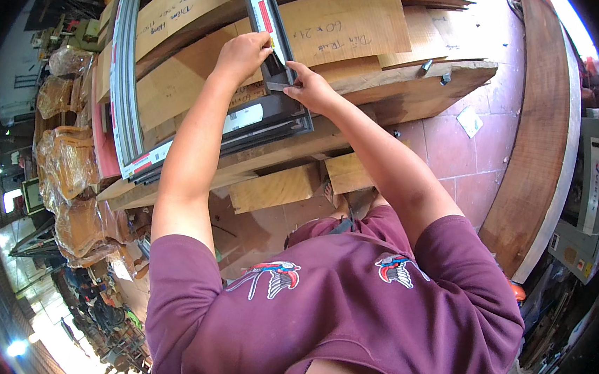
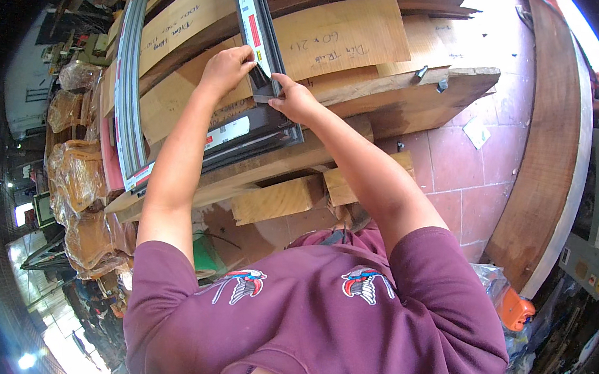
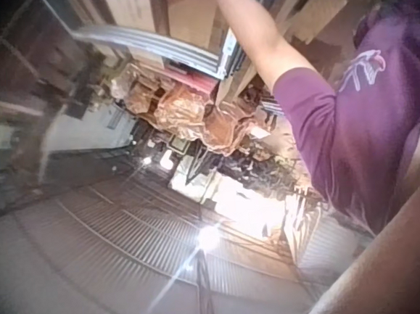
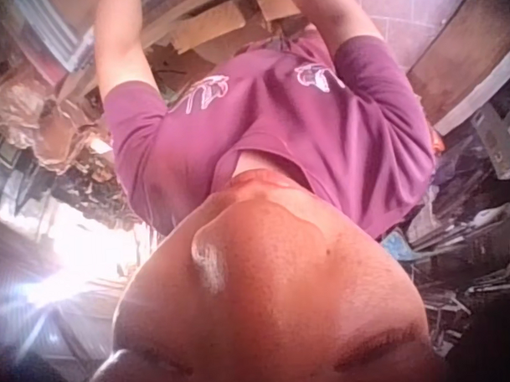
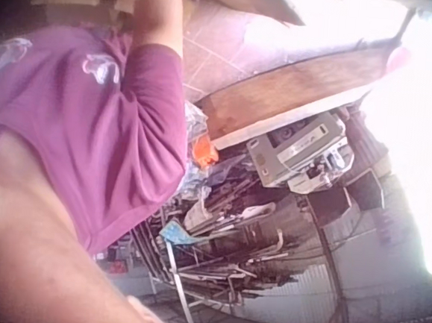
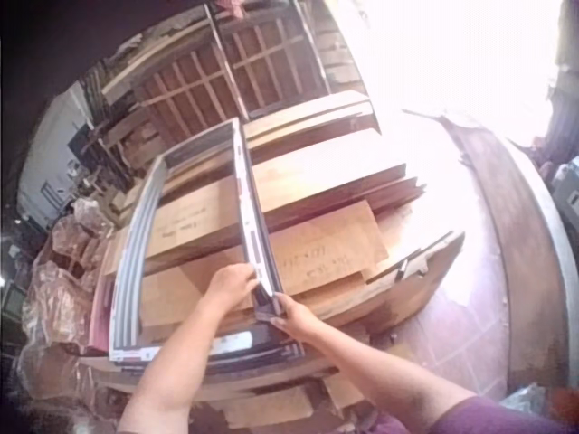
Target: The person peels protective film strips from the edges of a black window frame using a small metal tool. The person works along the frame's perimeter, lifting and removing the film in sections.
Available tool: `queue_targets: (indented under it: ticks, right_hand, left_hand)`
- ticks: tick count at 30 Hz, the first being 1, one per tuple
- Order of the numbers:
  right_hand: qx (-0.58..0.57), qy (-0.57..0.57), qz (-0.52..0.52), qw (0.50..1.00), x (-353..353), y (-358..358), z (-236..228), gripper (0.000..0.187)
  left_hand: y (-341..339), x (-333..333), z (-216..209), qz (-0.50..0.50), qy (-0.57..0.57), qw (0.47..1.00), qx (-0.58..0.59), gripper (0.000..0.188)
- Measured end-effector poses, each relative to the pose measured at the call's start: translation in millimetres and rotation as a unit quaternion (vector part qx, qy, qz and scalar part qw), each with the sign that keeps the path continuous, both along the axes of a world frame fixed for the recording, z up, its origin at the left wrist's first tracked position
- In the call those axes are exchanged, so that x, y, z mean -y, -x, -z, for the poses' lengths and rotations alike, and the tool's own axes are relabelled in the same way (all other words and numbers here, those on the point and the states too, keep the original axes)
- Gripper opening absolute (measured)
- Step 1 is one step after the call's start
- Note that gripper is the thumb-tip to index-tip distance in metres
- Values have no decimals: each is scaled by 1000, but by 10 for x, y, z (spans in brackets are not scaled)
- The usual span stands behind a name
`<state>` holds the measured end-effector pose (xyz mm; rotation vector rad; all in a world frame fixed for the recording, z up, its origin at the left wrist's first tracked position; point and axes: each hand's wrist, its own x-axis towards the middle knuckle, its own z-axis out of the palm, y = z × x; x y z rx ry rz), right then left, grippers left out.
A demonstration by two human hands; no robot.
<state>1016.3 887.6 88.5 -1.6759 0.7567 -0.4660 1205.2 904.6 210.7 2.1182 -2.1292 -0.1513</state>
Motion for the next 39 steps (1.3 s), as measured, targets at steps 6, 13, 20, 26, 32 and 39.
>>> queue_targets:
  ticks: [6,13,20,26,32,39]
  right_hand:
    - [32,73,25,996,90,-76,-52,67]
    - [-44,148,16,988,52,-115,2,61]
    - [83,93,55,991,62,-252,175,58]
    - [99,-18,127,987,-40,-185,269,59]
    - [51,18,133,990,-72,-262,71,63]
    - [131,-51,137,981,-94,-282,90,57]
  left_hand:
    - [91,-253,-99,47,21,999,-11,15]
    - [296,-643,137,44,102,992,-60,13]
    - [527,-863,460,-13,181,976,-120,12]
    - [428,-914,472,-36,183,976,-109,10]
    - [540,-899,555,-30,194,972,-129,10]
    - [482,-979,625,-19,205,971,-122,11]
